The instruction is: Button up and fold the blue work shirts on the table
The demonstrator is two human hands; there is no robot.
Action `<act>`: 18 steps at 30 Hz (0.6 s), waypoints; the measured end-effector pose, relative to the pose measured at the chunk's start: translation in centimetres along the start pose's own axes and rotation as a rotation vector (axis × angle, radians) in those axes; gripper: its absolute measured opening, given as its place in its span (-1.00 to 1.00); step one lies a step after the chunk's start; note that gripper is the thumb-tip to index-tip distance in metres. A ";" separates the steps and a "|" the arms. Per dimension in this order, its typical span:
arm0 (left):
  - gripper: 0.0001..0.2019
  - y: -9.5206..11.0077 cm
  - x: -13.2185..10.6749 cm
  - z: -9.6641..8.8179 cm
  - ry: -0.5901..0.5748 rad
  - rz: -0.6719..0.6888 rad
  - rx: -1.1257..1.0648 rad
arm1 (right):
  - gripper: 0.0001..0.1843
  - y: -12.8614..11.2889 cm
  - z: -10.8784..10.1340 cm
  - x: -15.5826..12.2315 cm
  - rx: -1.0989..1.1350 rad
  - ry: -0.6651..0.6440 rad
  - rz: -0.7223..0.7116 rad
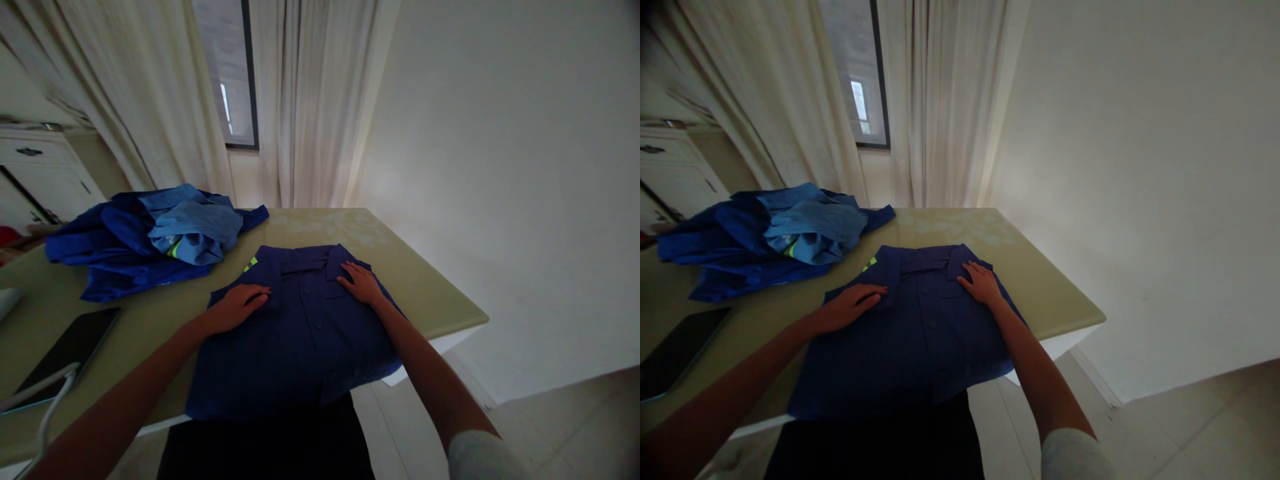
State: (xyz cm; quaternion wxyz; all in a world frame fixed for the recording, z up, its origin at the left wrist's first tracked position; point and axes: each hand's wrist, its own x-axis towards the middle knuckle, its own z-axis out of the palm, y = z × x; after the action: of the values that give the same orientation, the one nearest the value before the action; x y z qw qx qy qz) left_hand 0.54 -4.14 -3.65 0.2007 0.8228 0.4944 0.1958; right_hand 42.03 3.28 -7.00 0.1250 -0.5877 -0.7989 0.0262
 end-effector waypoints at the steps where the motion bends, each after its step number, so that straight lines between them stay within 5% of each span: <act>1: -0.39 -0.1 0.3 -0.1 0.008 -0.012 -0.001 | -0.26 -0.1 -0.1 0.0 0.002 0.001 0.003; 7: -0.28 -2.1 4.1 1.0 0.199 -0.119 0.290 | -0.29 -0.6 -0.7 -0.3 0.009 -0.022 0.012; 12: -0.22 -2.9 4.8 2.4 0.055 -0.170 0.427 | -0.28 -0.4 -0.5 -0.3 0.009 -0.015 0.007; 15: -0.24 -3.4 3.7 1.6 0.119 -0.290 0.462 | -0.29 -0.5 -0.3 -0.4 0.011 -0.001 0.011; 18: -0.34 -4.7 2.6 -0.6 0.098 -0.489 0.448 | -0.32 -0.5 -0.2 -0.4 -0.012 0.146 0.112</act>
State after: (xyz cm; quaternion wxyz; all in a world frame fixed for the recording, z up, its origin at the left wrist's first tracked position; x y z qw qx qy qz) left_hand -2.07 0.33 -5.33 0.0319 0.6930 0.7170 0.0676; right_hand 41.75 2.69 -6.77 0.1780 -0.6324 -0.7538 -0.0147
